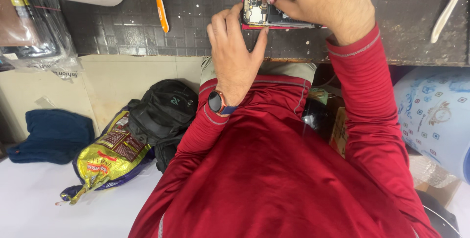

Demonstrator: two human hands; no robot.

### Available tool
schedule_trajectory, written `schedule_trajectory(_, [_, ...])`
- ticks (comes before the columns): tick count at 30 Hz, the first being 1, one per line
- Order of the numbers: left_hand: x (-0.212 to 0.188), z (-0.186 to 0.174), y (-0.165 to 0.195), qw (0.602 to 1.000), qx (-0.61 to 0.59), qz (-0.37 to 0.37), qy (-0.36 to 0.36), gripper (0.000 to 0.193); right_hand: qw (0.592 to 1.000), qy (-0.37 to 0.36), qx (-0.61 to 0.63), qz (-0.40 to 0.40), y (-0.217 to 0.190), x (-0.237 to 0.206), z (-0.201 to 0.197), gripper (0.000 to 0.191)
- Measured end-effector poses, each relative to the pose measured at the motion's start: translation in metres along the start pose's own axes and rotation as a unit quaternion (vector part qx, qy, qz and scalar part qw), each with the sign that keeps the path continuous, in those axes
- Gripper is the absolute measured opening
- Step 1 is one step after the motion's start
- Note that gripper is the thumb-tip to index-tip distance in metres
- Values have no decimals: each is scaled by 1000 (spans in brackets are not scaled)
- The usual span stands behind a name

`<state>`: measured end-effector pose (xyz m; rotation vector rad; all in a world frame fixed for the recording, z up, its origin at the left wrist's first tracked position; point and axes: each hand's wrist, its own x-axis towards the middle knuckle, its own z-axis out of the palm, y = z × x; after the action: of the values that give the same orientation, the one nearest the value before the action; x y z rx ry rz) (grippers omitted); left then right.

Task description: The person uses a small screwdriver to remove screws from the back of a smartphone. They then lift the motherboard assembly out of the phone chassis and hold it in their hands.

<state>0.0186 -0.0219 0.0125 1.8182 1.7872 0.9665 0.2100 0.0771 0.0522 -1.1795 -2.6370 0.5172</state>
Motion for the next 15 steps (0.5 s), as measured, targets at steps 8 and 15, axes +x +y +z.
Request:
schedule_trajectory(8, [0, 0, 1, 1000, -5, -5, -2, 64, 990, 0, -139, -36, -7, 3, -10, 11])
schedule_trajectory(15, [1, 0, 0, 1000, -5, -3, -2, 65, 991, 34, -108, -66, -7, 2, -10, 8])
